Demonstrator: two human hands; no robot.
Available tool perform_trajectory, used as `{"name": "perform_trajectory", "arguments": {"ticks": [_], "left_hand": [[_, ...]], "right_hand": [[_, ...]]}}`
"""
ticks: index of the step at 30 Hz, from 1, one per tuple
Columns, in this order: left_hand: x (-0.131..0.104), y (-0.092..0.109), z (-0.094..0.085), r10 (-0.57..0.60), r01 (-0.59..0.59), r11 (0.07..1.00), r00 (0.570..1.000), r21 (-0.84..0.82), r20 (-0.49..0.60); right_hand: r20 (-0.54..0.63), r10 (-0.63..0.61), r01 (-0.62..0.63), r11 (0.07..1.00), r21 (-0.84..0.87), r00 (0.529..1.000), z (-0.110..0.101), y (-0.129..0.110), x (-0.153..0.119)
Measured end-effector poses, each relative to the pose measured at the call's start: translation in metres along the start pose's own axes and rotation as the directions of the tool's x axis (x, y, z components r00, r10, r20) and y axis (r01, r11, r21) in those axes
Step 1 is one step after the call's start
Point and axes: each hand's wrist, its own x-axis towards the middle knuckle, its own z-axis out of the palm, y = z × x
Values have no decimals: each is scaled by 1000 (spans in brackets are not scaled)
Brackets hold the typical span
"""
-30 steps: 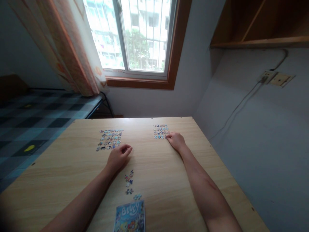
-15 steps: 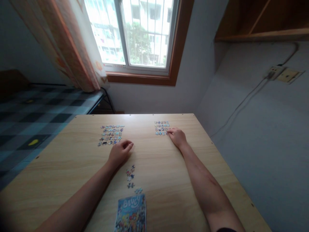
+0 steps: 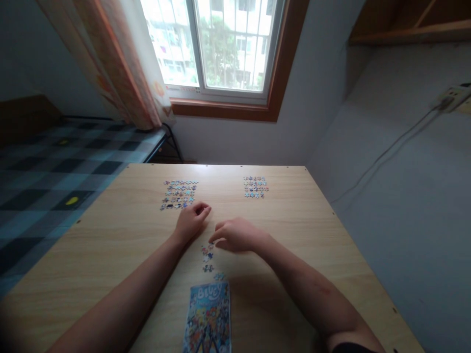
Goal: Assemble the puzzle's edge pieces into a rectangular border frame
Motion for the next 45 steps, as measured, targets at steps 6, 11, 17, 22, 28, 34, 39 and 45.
{"name": "perform_trajectory", "arguments": {"ticks": [6, 11, 17, 22, 28, 34, 39, 45], "left_hand": [[0, 1, 0, 1, -1, 1000, 1000, -12, -5], [0, 2, 0, -7, 7, 1000, 1000, -13, -2], [1, 0, -1, 5, -5, 1000, 1000, 5, 4], [2, -2, -2, 3, -4, 1000, 1000, 25, 7], [2, -1, -3, 1, -1, 1000, 1000, 30, 8], [3, -2, -4, 6, -6, 1000, 1000, 26, 4], [3, -5, -2, 0, 0, 1000, 1000, 20, 19], [4, -4, -3, 4, -5, 1000, 1000, 24, 21]], "right_hand": [[-34, 36, -38, 998, -51, 999, 16, 1, 5], [-44, 32, -36, 997, -72, 999, 21, 1, 6], [-11, 142, -142, 982, -121, 990, 0, 10, 0], [53, 375, -365, 921, -138, 926, -28, 44, -21], [-11, 642, -640, 764, -86, 767, -50, 100, -63], [-185, 700, -722, 684, -104, 690, -55, 130, -84], [-312, 724, -784, 604, -145, 615, -48, 141, -81], [-374, 710, -795, 587, -154, 597, -38, 149, -77]]}}
